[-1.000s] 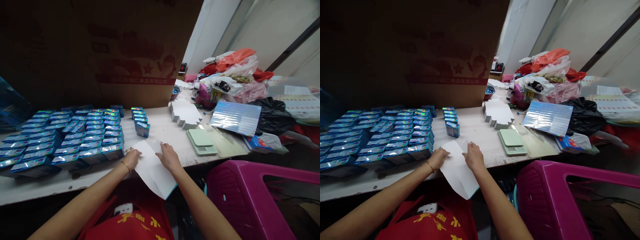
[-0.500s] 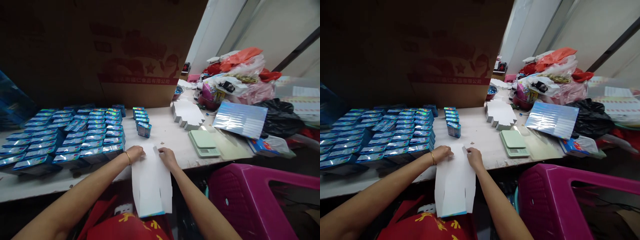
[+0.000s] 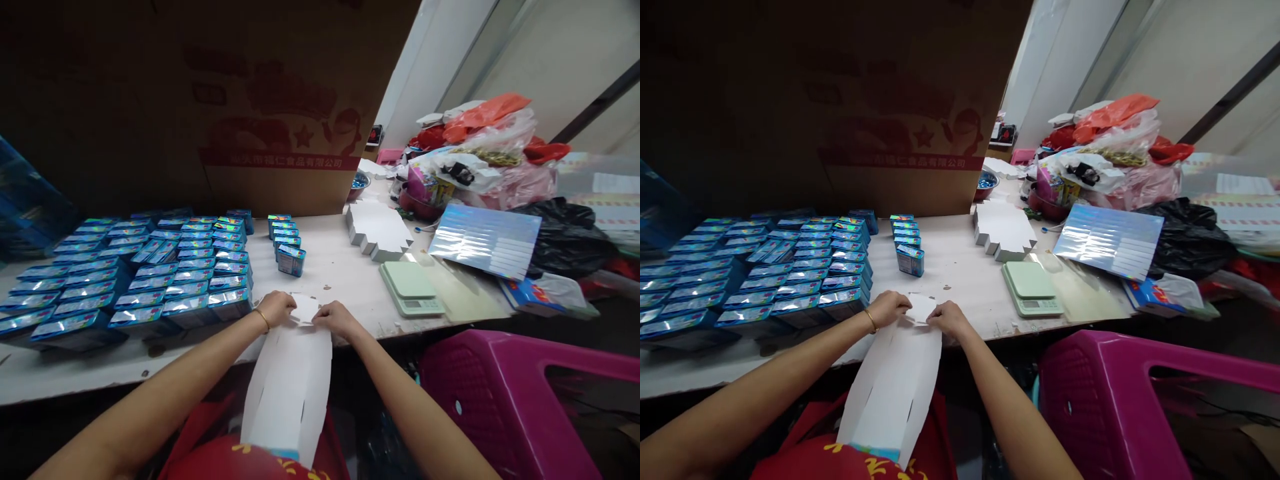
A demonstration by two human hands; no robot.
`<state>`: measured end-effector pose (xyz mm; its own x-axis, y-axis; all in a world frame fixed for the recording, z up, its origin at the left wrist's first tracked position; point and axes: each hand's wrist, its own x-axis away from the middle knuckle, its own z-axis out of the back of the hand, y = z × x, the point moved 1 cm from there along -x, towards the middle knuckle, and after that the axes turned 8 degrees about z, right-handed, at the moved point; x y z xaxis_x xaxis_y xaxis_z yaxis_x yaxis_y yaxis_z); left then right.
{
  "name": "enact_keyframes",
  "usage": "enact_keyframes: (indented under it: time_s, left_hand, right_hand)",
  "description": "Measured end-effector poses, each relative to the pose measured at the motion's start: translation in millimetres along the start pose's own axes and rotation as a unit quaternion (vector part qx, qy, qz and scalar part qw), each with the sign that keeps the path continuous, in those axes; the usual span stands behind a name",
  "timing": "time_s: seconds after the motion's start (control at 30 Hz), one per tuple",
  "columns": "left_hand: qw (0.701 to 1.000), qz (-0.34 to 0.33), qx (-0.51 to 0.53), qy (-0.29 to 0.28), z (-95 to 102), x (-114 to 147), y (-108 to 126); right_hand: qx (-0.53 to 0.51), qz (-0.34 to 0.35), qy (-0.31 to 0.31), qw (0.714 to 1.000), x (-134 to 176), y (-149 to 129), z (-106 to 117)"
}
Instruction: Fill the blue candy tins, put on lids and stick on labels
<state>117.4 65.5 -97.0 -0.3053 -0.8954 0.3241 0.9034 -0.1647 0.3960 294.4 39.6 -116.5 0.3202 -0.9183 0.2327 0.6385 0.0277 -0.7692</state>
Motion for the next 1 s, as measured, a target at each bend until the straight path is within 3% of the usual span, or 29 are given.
enact_keyframes:
  time_s: [0.13, 0.47, 0.6, 0.7, 0.87, 1.0]
  left_hand:
    - [0.995, 0.095, 0.038, 0.009, -7.4, -9, -11]
    - [0.993, 0.099, 0.067, -0.019, -13.4, -20, -15]
    - [0.993, 0.088, 0.077, -0.007, -13.2, -17, -21]
    - [0.995, 0.066, 0.066, 0.029, -8.9, -11, -18]
    - [0.995, 0.053, 0.051, 0.061, -6.3, -1, -7]
    - [0.996, 0.024, 0.051, 0.067, -10.8, 2, -1]
  right_hand:
    - [-0.089, -0.061, 0.000, 0.994, -8, 3, 2]
    - [-0.096, -0.105, 0.023, 0.990, -13, 10, -5]
    - [-0.102, -0.094, 0.106, 0.985, -7, 7, -8]
    - [-0.059, -0.054, 0.129, 0.988, 0, 0, -9]
    - [-0.085, -0.041, 0.108, 0.990, 8, -5, -10]
    - [-0.123, -0.031, 0.030, 0.992, 7, -5, -8]
